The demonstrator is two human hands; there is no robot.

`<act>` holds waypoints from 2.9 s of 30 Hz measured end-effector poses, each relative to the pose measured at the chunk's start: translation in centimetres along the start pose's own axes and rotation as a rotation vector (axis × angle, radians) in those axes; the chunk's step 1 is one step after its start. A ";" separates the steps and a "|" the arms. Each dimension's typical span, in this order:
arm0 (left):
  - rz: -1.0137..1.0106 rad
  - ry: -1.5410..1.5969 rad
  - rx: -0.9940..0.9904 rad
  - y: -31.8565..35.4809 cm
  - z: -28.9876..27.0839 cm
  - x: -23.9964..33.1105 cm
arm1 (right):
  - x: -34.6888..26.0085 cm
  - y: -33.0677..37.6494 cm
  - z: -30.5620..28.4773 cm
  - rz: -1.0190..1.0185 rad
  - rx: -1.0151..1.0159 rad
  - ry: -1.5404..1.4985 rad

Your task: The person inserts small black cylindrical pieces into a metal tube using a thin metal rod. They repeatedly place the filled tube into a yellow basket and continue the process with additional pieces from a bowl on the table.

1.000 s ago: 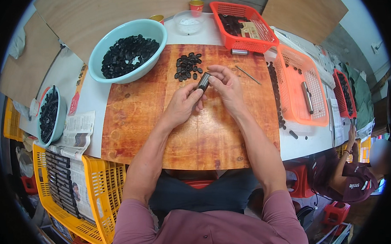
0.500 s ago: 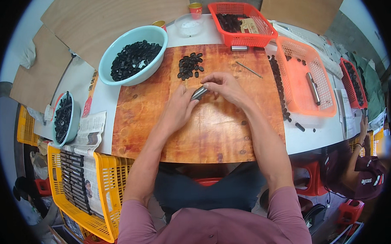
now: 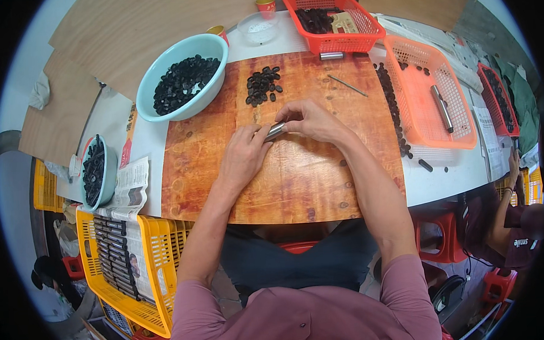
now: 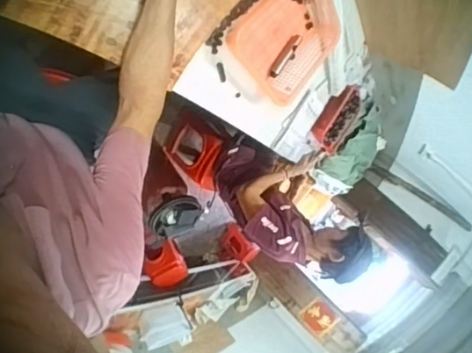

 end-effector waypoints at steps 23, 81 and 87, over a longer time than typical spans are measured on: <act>-0.034 -0.051 -0.084 -0.2 0.1 -0.1 | -1.6 0.1 0.4 -0.029 0.010 0.192; -1.063 0.825 0.107 0.8 -0.5 -6.9 | 0.7 -2.4 1.4 0.048 0.725 -0.042; -1.317 0.992 0.251 7.1 -3.8 -5.3 | 1.2 -3.0 2.4 -0.187 0.692 0.120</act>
Point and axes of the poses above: each hand's wrist, its own y-axis away from the middle knuckle, its own z-axis out of the palm, x = y × z, the point moved 7 cm from there along -y, towards the middle knuckle, and after that the axes turned 14 degrees about x, right-handed, at the moved point
